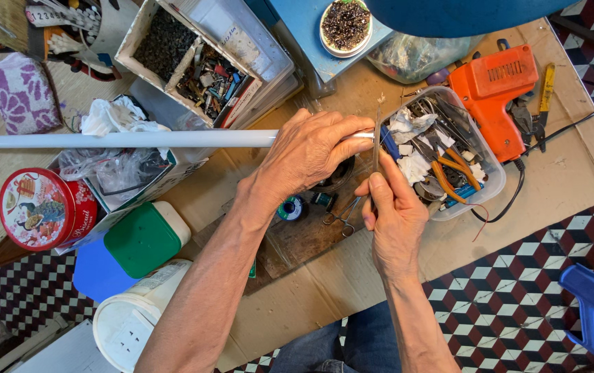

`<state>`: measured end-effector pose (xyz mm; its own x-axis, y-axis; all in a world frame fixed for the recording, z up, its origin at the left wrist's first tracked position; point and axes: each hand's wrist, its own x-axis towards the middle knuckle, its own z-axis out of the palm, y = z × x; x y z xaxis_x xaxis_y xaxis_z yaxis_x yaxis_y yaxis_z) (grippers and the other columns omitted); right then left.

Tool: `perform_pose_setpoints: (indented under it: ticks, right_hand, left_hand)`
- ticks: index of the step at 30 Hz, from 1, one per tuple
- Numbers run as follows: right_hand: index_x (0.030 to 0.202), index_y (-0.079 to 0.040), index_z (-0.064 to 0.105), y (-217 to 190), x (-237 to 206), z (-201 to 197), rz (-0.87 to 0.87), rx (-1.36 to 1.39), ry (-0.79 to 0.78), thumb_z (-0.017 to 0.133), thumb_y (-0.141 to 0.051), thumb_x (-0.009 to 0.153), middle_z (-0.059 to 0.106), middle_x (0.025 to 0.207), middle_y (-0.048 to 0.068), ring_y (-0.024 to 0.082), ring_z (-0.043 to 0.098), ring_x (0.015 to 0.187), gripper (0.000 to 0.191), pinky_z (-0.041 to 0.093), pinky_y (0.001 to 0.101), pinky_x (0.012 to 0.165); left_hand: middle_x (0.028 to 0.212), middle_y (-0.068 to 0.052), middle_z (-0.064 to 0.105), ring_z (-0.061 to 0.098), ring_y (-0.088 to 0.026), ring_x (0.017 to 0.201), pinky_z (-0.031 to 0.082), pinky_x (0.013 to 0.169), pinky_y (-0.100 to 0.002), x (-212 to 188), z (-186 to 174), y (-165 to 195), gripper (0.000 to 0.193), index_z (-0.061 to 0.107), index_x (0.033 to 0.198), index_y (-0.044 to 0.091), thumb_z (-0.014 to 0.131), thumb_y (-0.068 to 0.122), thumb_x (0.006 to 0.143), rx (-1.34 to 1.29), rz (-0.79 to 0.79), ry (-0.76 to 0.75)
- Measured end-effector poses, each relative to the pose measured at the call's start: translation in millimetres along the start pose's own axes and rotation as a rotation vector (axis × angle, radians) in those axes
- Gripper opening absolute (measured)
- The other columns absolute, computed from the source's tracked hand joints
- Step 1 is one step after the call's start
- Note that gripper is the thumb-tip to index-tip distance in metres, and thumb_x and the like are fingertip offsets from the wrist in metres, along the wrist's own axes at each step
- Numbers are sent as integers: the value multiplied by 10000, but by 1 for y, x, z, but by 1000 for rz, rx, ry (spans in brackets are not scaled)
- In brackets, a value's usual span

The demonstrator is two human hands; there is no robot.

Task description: The person works on a long white fluorescent tube lying across a cluttered workbench. They scrape or trim the tube's end with a blade-like tool, apply hot glue around the metal end cap with an orange hot glue gun, press the cap onto the tube, and use pliers to adjust and seat the fitting, repositioning the tube as they work.

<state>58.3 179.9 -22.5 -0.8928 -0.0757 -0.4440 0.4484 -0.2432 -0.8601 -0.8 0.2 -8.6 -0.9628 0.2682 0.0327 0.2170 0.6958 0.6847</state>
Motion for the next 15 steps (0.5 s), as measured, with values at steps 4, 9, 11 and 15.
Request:
perform_pose_setpoints:
  ticks: [4,9,11,15]
  right_hand:
    - [1517,-29,525,2,6,-2,15,104,-49,535,-121,1073,623,889,41,34,452,584,453,354,148,501]
    - [1516,-32,506,4,4,-6,85,310,-109,511,-163,1078,632,890,47,46,456,569,457,354,144,478]
    - [1508,-39,509,6,2,-7,103,305,-104,513,-166,1069,638,880,48,48,461,563,457,354,142,468]
    - [1501,-40,516,9,6,-5,91,236,-65,519,-161,1065,640,875,46,45,454,564,453,347,144,468]
  left_hand:
    - [991,-53,736,682,-229,932,454,813,-397,0,0,0,301,703,1220,173,627,374,1010,16,-21,-14]
    - [1000,-60,736,681,-234,940,458,811,-398,1,0,0,317,703,1224,163,620,380,1008,27,-26,-31]
    - [1031,-59,738,684,-231,960,460,813,-393,1,-1,-1,312,702,1221,162,615,380,1016,21,-5,-11]
    - [1025,-53,741,683,-223,956,457,815,-391,1,-1,0,312,707,1221,171,607,381,1013,8,-21,-29]
